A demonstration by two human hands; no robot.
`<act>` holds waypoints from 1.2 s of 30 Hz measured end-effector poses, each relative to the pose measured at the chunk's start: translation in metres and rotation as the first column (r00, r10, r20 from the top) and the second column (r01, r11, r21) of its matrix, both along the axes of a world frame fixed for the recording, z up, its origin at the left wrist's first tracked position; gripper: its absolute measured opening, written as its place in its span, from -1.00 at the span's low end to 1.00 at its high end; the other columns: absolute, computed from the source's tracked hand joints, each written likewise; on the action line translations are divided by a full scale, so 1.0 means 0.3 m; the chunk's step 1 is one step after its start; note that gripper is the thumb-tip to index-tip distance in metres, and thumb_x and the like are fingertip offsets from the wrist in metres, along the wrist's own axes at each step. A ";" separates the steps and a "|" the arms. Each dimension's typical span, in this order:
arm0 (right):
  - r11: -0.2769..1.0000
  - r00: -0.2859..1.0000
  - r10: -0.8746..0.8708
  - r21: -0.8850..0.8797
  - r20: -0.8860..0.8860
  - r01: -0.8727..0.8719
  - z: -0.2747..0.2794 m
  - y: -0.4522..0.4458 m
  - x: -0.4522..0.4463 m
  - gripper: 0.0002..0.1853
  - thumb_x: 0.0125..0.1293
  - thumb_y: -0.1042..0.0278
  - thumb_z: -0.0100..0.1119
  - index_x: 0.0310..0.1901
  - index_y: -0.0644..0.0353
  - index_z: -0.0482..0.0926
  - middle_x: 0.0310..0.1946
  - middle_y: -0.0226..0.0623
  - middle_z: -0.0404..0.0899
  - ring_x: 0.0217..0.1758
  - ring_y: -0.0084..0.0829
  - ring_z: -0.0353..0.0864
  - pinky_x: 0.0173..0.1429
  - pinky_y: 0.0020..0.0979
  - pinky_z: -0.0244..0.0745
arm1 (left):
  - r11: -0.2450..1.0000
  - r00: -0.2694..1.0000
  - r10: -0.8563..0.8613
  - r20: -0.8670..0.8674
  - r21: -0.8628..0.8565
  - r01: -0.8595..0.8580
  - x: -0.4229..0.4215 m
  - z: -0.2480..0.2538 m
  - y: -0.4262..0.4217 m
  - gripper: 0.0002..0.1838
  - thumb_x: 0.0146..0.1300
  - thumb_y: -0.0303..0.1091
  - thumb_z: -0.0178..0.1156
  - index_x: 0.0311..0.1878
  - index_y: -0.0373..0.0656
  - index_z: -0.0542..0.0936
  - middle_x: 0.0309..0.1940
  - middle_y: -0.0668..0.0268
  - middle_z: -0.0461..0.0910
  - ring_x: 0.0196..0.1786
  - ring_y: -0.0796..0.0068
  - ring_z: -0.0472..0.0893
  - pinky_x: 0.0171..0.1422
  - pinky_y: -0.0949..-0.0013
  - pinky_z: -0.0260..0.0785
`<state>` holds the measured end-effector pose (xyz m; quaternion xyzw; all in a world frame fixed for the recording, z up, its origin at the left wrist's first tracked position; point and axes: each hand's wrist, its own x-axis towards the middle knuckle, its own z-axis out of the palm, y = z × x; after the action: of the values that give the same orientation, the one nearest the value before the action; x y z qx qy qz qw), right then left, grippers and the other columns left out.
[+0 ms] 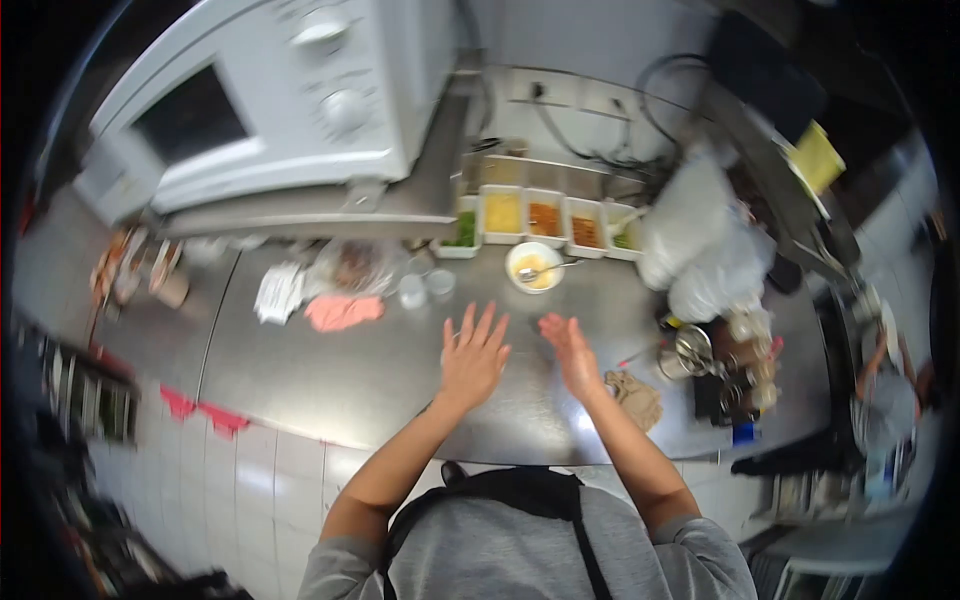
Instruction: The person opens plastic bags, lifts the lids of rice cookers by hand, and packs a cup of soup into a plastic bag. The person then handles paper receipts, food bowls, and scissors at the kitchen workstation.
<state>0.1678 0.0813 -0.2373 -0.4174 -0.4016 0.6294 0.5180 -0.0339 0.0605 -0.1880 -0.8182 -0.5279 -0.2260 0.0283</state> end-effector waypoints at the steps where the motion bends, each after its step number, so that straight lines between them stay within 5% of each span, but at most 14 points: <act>1: 0.999 0.999 -0.045 0.022 -0.007 0.045 -0.021 -0.044 0.020 -0.37 0.39 -0.20 -0.27 0.26 0.17 0.29 0.20 -0.29 0.38 0.30 -0.38 0.28 0.33 -0.29 0.06 | 0.993 0.998 -0.002 -0.064 -0.118 -0.006 -0.002 -0.017 0.001 -0.54 0.32 -0.12 -0.08 0.26 -0.01 0.34 0.32 0.25 0.22 0.40 0.13 0.12 0.36 -0.20 -0.09; 5: 0.952 0.967 -0.249 -0.169 0.060 0.255 0.119 -0.311 0.077 -0.46 0.38 -0.16 -0.18 0.01 0.20 0.49 -0.04 -0.30 0.55 0.05 -0.48 0.49 0.21 -0.41 0.23 | 0.992 0.989 -0.051 -0.136 -0.120 0.034 0.009 -0.027 0.011 -0.55 0.33 -0.11 -0.11 0.26 0.03 0.35 0.33 0.27 0.21 0.38 0.15 0.14 0.36 -0.19 -0.11; 9: 0.835 0.833 -0.548 -0.003 0.076 0.550 0.164 -0.530 0.339 -0.62 0.38 0.01 -0.04 -0.11 0.19 0.53 -0.19 -0.32 0.59 -0.17 -0.52 0.59 -0.10 -0.51 0.40 | 0.993 0.986 -0.016 -0.167 -0.117 -0.004 -0.004 -0.068 0.046 -0.58 0.38 -0.17 -0.17 0.25 -0.01 0.36 0.37 0.31 0.15 0.41 0.17 0.09 0.35 -0.24 -0.18; 12: 0.447 0.454 -0.890 0.307 0.052 0.840 0.219 -0.688 0.660 -0.71 0.38 0.17 0.00 -0.23 0.25 0.55 -0.52 -0.43 0.51 -0.45 -0.60 0.50 -0.29 -0.55 0.43 | 0.989 0.983 -0.021 0.182 0.151 -0.006 0.094 0.103 0.015 -0.64 0.41 -0.22 -0.19 0.06 -0.18 0.49 0.20 0.23 0.38 0.28 0.20 0.31 0.29 -0.18 0.02; 14: 0.204 0.172 -0.978 0.354 0.120 0.913 0.170 -0.765 0.928 -0.71 0.39 0.18 -0.01 -0.24 0.27 0.56 -0.55 -0.46 0.48 -0.49 -0.65 0.46 -0.27 -0.57 0.43 | 0.967 0.835 -0.188 0.517 -0.052 0.250 0.192 0.215 -0.028 -0.66 0.43 -0.23 -0.18 -0.10 -0.26 0.53 -0.08 0.19 0.53 0.02 0.27 0.50 0.11 0.00 0.26; 18: 0.242 -0.125 -0.824 0.544 0.552 0.804 -0.149 -0.816 1.381 -0.57 0.29 0.08 0.10 -0.18 0.40 0.58 -0.43 -0.14 0.63 -0.35 -0.40 0.60 -0.23 -0.39 0.49 | 0.596 0.418 -0.056 0.907 -0.306 0.743 0.544 0.218 -0.207 -0.68 0.42 -0.27 -0.12 -0.29 -0.28 0.56 -0.58 0.28 0.55 -0.56 0.51 0.57 -0.46 0.47 0.42; 20: 0.470 0.192 -0.722 0.269 0.664 0.841 -0.180 -0.810 1.476 -0.48 0.20 -0.06 0.16 -0.18 0.38 0.61 -0.36 0.00 0.64 -0.27 -0.29 0.63 -0.11 -0.32 0.48 | 0.292 0.459 -0.086 0.884 -0.418 0.860 0.762 0.172 -0.316 -0.70 0.40 -0.24 -0.07 -0.18 -0.28 0.54 -0.66 0.36 0.49 -0.71 0.59 0.47 -0.40 0.42 0.51; 23: 0.624 0.333 -0.603 0.168 0.724 0.763 -0.176 -0.782 1.528 -0.48 0.14 -0.10 0.21 -0.24 0.33 0.65 -0.40 -0.07 0.64 -0.29 -0.31 0.62 -0.08 -0.33 0.45 | -0.168 0.491 -0.003 0.871 -0.485 0.858 1.108 0.017 -0.442 -0.76 0.37 -0.40 -0.02 0.05 -0.21 0.46 -0.19 0.25 0.59 -0.19 0.47 0.63 -0.09 0.39 0.52; 24: 0.693 0.371 -0.532 0.140 0.761 0.707 -0.158 -0.783 1.543 -0.49 0.13 -0.09 0.23 -0.24 0.32 0.65 -0.42 -0.10 0.64 -0.30 -0.31 0.61 -0.07 -0.34 0.45 | -0.269 0.495 0.062 0.866 -0.464 0.844 1.201 -0.008 -0.483 -0.71 0.38 -0.34 -0.03 0.11 -0.20 0.42 -0.04 0.23 0.52 -0.02 0.41 0.56 0.04 0.35 0.45; 25: 0.684 0.442 -0.567 0.099 0.695 0.722 -0.199 -0.768 1.565 -0.65 0.15 0.13 0.29 -0.34 0.36 0.63 -0.39 -0.36 0.58 -0.30 -0.56 0.45 -0.15 -0.49 0.34 | -0.365 0.502 0.124 0.856 -0.431 0.825 1.283 -0.030 -0.511 -0.65 0.39 -0.28 -0.03 0.17 -0.20 0.38 0.12 0.21 0.46 0.15 0.35 0.49 0.17 0.31 0.39; 27: 0.671 0.529 -0.652 0.088 0.542 0.737 -0.119 -0.787 1.527 -0.73 0.13 0.21 0.32 -0.39 0.30 0.63 -0.37 -0.39 0.55 -0.29 -0.55 0.44 -0.13 -0.52 0.32 | -0.468 0.532 0.305 0.790 -0.363 0.806 1.439 -0.124 -0.536 -0.54 0.38 -0.13 -0.03 0.23 -0.20 0.31 0.20 0.22 0.39 0.24 0.33 0.40 0.29 0.23 0.24; 29: 0.661 0.646 -0.710 -0.053 0.280 0.749 0.035 -0.850 1.459 -0.84 0.08 0.36 0.35 -0.50 0.22 0.59 -0.36 -0.44 0.44 -0.28 -0.55 0.38 -0.12 -0.54 0.26 | -0.496 0.545 0.468 0.695 -0.304 0.813 1.567 -0.199 -0.551 -0.42 0.35 0.00 -0.03 0.27 -0.22 0.26 0.26 0.22 0.34 0.32 0.33 0.31 0.37 0.18 0.11; 31: 0.731 0.695 -0.670 0.067 0.260 0.680 0.134 -0.990 1.407 -0.81 0.08 0.39 0.35 -0.55 0.22 0.54 -0.37 -0.47 0.38 -0.26 -0.57 0.32 -0.13 -0.53 0.21 | -0.463 0.529 0.615 0.584 -0.276 0.842 1.665 -0.236 -0.563 -0.31 0.31 0.12 -0.02 0.29 -0.26 0.23 0.29 0.21 0.29 0.38 0.35 0.21 0.42 0.14 -0.01; 36: 0.777 0.793 -0.573 -0.172 0.208 0.606 0.157 -1.401 1.304 -0.80 0.06 0.48 0.35 -0.60 0.22 0.51 -0.43 -0.47 0.29 -0.31 -0.59 0.25 -0.18 -0.56 0.16 | -0.264 0.412 0.690 0.594 -0.324 0.908 1.767 -0.276 -0.568 -0.35 0.26 0.10 0.07 0.23 -0.22 0.30 0.29 0.24 0.29 0.40 0.41 0.19 0.41 0.09 -0.02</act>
<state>0.5589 -0.3390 -0.1903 -0.6233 -0.2110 0.4455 0.6070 0.4962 -0.1100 -0.2709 -0.2581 -0.2209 -0.0886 -0.9364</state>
